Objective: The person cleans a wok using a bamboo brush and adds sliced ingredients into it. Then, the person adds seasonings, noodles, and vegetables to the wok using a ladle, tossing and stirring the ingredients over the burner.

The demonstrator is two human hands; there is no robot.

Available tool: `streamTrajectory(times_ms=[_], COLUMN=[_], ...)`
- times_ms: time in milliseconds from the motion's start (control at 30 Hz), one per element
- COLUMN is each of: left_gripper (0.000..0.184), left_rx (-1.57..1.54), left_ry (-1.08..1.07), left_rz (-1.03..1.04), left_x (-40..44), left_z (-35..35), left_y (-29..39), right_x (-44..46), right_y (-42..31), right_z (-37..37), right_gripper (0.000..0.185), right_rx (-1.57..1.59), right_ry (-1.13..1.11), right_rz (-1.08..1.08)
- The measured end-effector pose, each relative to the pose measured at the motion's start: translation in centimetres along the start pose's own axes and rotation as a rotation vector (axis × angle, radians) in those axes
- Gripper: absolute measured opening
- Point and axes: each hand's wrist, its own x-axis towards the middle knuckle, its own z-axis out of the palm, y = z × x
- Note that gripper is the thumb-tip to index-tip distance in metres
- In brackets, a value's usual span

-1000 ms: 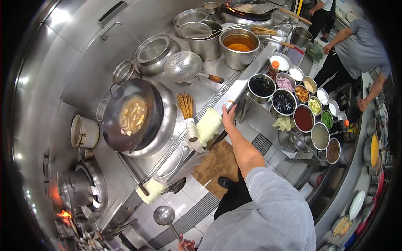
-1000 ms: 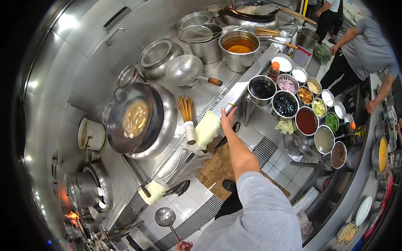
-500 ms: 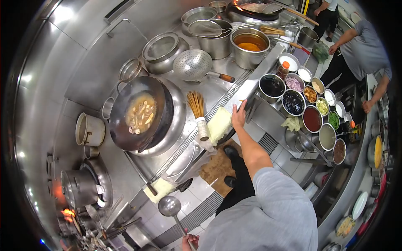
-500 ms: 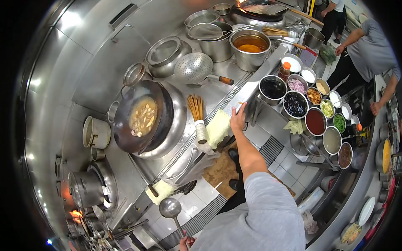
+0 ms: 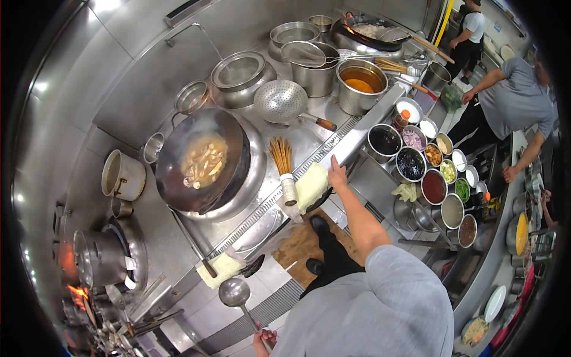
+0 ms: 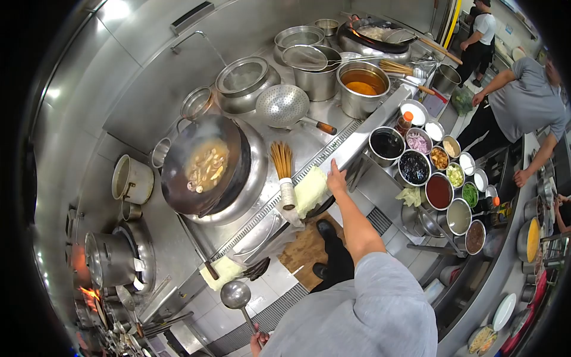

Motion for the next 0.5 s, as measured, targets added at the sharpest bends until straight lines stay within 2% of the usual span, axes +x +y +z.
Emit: streamTrajectory(times_ms=[67, 167, 200, 233, 300, 367, 400, 500], left_gripper=[0.043, 0.045, 0.045, 0.044, 0.042, 0.040, 0.039, 0.036], left_rx=[-0.010, -0.107, -0.071, -0.080, -0.099, -0.120, -0.135, -0.165], left_ry=[-0.146, -0.099, -0.163, -0.115, -0.015, 0.075, 0.115, 0.224], left_rz=[0.004, 0.057, 0.082, 0.089, 0.115, 0.137, 0.146, 0.174], left_x=[0.1, -1.8, -1.5, -1.8, -2.1, -2.5, -2.7, -2.6], left_z=[-1.0, 0.1, -1.7, -1.3, 0.8, 3.1, 4.2, 8.4], left_y=[-0.1, -0.8, -1.2, -1.5, -1.7, -1.8, -1.8, -1.5], right_x=[-0.3, -1.0, -1.1, -3.2, -0.7, -0.5, -1.5, 1.5], right_y=[0.1, -2.4, -4.8, -9.5, -13.9, -21.9, -25.9, -31.4], right_z=[-0.1, -3.3, -5.2, -8.0, -9.6, -13.6, -15.7, -16.8], right_gripper=[0.061, 0.052, 0.046, 0.042, 0.035, 0.039, 0.048, 0.048], right_rx=[0.128, 0.203, 0.603, 0.637, 0.641, 0.620, 0.667, 0.817], right_ry=[0.036, -0.050, -0.295, -0.274, -0.406, -0.565, -0.646, -1.010], right_rz=[-0.070, -0.197, -0.151, -0.068, -0.397, -0.447, -0.562, -0.798])
